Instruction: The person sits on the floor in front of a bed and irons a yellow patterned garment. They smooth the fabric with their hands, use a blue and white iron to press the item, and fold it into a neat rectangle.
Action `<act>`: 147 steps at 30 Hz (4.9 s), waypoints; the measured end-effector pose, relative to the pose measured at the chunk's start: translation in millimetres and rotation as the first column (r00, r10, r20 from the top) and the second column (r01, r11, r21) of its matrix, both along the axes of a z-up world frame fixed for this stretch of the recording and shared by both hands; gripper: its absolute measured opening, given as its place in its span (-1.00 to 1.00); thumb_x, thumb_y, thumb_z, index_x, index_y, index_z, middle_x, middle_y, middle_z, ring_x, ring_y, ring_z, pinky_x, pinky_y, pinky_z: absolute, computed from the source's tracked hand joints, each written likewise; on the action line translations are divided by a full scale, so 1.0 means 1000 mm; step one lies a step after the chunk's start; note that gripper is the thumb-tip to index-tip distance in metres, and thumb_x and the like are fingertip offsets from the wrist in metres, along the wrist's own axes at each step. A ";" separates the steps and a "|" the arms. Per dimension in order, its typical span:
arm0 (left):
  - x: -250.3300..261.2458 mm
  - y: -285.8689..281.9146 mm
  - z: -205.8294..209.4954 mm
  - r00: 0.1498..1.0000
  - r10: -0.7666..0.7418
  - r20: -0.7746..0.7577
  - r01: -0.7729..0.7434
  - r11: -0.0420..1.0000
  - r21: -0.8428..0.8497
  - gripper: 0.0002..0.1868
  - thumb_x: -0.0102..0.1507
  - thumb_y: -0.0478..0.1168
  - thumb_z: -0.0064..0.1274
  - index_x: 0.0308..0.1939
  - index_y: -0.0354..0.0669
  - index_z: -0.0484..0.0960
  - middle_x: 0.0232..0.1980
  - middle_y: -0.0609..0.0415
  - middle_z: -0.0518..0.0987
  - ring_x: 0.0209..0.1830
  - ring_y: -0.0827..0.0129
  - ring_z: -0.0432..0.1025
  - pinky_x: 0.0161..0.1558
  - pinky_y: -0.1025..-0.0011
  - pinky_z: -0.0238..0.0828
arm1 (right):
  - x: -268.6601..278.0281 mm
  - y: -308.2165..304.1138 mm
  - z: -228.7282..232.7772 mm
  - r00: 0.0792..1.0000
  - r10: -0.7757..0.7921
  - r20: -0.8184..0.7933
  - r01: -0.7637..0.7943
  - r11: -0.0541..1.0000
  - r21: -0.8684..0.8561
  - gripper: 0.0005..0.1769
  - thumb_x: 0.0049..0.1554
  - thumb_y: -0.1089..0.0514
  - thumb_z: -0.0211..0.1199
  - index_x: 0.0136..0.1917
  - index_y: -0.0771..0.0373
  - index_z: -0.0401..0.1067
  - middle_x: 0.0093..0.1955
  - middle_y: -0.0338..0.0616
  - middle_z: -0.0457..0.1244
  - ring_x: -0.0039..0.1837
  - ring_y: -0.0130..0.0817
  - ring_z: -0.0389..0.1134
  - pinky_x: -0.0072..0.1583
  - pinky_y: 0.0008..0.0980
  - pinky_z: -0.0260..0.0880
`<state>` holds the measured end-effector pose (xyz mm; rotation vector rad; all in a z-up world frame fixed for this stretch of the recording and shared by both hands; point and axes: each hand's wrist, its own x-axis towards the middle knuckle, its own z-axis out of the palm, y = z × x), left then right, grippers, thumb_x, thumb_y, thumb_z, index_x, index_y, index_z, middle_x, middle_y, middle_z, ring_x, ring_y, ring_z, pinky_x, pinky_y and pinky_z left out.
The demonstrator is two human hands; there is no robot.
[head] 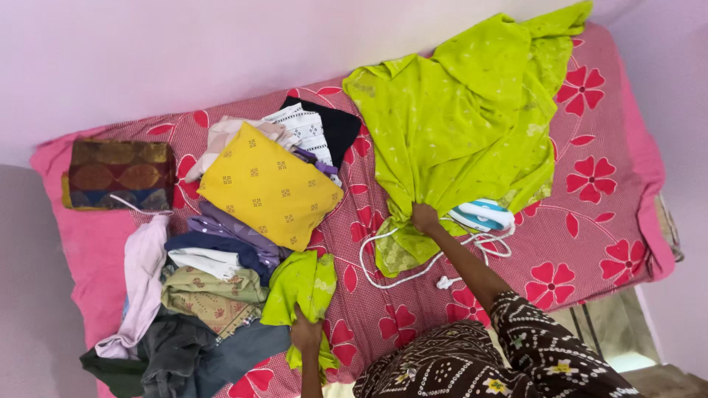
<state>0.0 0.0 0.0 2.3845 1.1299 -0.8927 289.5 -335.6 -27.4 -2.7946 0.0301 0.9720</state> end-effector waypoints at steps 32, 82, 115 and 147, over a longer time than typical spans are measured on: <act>-0.072 -0.130 0.087 -0.190 0.870 0.454 -0.240 0.407 -0.881 -0.46 0.04 -0.47 0.10 0.14 -0.46 0.52 0.11 -0.16 0.61 -0.03 0.10 0.57 0.00 0.22 0.58 | 0.299 -0.272 0.360 0.709 -0.682 -0.181 -0.302 -0.525 0.796 -0.81 0.25 0.38 0.22 0.16 0.33 0.42 -0.01 0.00 0.35 -0.09 -0.19 0.39 -0.08 -0.25 0.48; 0.036 -0.218 0.056 0.193 0.932 -0.308 -0.237 -0.261 -0.936 -0.40 0.19 0.04 0.03 0.21 -0.25 0.56 0.08 -0.13 0.67 0.00 0.02 0.58 0.07 0.04 0.53 | -0.229 -0.225 0.110 0.861 -0.503 -0.075 0.411 0.603 0.684 -0.93 -0.03 0.21 0.43 -0.27 0.18 0.71 -0.31 -0.15 0.48 -0.26 -0.39 0.47 -0.15 -0.33 0.45; 0.001 0.106 0.079 0.240 0.939 0.248 -0.233 0.304 -0.924 -0.12 0.14 0.27 0.16 0.43 -0.03 0.33 0.24 -0.10 0.47 0.22 0.17 0.44 0.24 0.19 0.27 | -0.125 -0.206 0.127 0.837 -0.293 0.462 -0.006 0.840 0.543 -0.57 -0.13 0.39 0.17 -0.14 -0.03 0.70 -0.38 -0.18 0.34 -0.37 -0.31 0.27 -0.24 -0.29 0.27; 0.011 -0.094 0.009 -0.373 0.927 0.034 -0.067 0.009 -0.998 -0.46 0.08 -0.54 0.09 0.17 -0.37 0.48 0.12 -0.12 0.58 0.11 0.06 0.52 0.16 0.17 0.57 | -0.192 -0.142 0.104 0.881 -0.381 0.281 0.156 0.794 0.588 -0.76 0.06 0.02 0.36 -0.16 0.24 0.63 -0.30 -0.02 0.42 -0.23 -0.21 0.47 -0.12 -0.22 0.41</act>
